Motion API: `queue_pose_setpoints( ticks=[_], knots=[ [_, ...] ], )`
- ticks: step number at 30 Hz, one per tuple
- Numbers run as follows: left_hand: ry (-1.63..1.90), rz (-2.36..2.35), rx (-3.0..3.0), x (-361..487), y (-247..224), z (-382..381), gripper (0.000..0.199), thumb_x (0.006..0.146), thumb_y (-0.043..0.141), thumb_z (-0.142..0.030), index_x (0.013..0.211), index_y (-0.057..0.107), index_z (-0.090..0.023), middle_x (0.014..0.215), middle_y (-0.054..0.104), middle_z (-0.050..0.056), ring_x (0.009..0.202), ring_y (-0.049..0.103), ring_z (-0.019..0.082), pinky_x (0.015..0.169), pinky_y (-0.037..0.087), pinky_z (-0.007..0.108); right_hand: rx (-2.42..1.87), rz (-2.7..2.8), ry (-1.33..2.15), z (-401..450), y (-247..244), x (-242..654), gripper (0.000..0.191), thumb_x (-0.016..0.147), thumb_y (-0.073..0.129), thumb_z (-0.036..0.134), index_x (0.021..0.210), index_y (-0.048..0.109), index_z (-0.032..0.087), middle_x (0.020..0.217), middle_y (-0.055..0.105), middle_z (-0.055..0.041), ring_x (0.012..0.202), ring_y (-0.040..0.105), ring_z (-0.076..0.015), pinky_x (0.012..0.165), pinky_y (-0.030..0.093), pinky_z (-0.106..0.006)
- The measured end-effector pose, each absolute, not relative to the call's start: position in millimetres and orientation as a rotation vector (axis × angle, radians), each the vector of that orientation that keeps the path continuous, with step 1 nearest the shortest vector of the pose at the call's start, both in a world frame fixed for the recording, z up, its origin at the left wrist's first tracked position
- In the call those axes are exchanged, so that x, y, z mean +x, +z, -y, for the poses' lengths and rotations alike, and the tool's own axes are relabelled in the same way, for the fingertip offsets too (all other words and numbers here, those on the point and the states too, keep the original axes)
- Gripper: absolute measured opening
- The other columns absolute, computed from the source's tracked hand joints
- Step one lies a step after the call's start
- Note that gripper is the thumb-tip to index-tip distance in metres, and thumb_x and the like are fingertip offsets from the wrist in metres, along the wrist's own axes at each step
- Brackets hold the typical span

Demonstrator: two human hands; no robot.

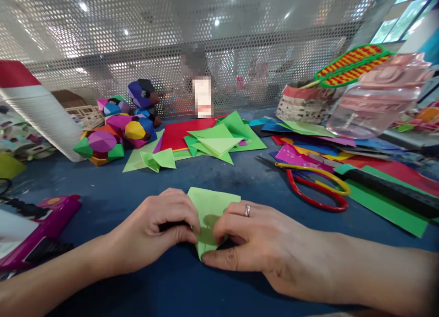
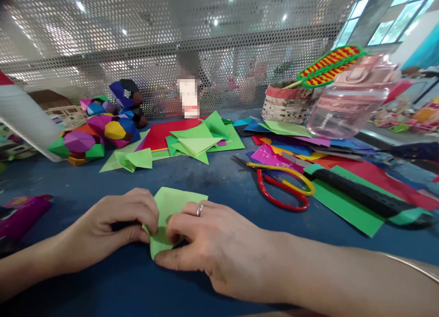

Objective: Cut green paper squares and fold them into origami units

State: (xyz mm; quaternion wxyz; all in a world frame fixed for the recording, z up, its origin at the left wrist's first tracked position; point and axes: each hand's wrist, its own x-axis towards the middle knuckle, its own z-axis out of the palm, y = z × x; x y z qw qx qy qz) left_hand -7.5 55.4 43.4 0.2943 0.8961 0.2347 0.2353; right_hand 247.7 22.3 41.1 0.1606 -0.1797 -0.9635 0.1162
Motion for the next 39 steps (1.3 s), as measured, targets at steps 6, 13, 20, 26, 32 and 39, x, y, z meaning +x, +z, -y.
queue_pose_setpoints(
  ticks=[6,13,20,26,32,39],
  knots=[
    [0.527,-0.823,2.332,5,45,-55,0.015,0.09,0.069,-0.021,0.076,0.064,-0.021,0.076,0.064,-0.003,0.078,0.055,0.016,0.075,0.039,0.03,-0.519,2.786,0.371,-22,41,248,0.048,0.086,0.05,0.0,0.125,0.068,0.022,0.112,0.065,-0.0049,0.105,0.056,-0.0198,0.09,0.048,-0.034],
    [0.44,-0.901,2.345,10,45,-54,0.016,0.088,0.066,-0.018,0.076,0.057,-0.02,0.078,0.056,-0.004,0.079,0.05,0.016,0.075,0.035,0.032,-0.53,2.765,0.347,-21,40,248,0.045,0.087,0.054,0.003,0.124,0.068,0.022,0.111,0.066,-0.0056,0.104,0.057,-0.0201,0.088,0.049,-0.035],
    [0.426,-0.987,2.297,9,46,-53,0.014,0.086,0.067,-0.02,0.086,0.053,-0.021,0.089,0.053,-0.003,0.087,0.048,0.017,0.079,0.038,0.032,-0.55,2.684,0.421,-20,38,249,0.051,0.085,0.05,0.001,0.133,0.061,0.015,0.113,0.067,-0.0076,0.103,0.06,-0.0198,0.089,0.049,-0.032],
    [0.427,-1.001,2.295,9,44,-53,0.015,0.087,0.068,-0.023,0.087,0.053,-0.021,0.094,0.053,-0.001,0.092,0.048,0.019,0.084,0.04,0.034,-0.666,2.803,0.39,-17,40,244,0.057,0.083,0.06,0.009,0.137,0.06,0.028,0.115,0.062,-0.0086,0.095,0.058,-0.0228,0.086,0.048,-0.037],
    [0.486,-1.065,2.276,8,42,-49,0.027,0.085,0.071,-0.028,0.074,0.047,-0.02,0.095,0.052,-0.001,0.093,0.049,0.019,0.082,0.041,0.034,-0.685,2.828,0.392,-16,37,243,0.058,0.084,0.061,0.011,0.138,0.058,0.03,0.121,0.061,-0.0083,0.103,0.057,-0.0241,0.09,0.046,-0.038],
    [0.609,-1.163,2.297,10,38,-50,0.023,0.087,0.063,-0.026,0.071,0.048,-0.02,0.094,0.05,0.0,0.092,0.049,0.019,0.081,0.042,0.034,-0.724,2.807,0.406,-14,39,239,0.054,0.085,0.062,0.008,0.135,0.061,0.03,0.115,0.062,-0.0064,0.103,0.056,-0.0217,0.093,0.045,-0.037]
  ],
)
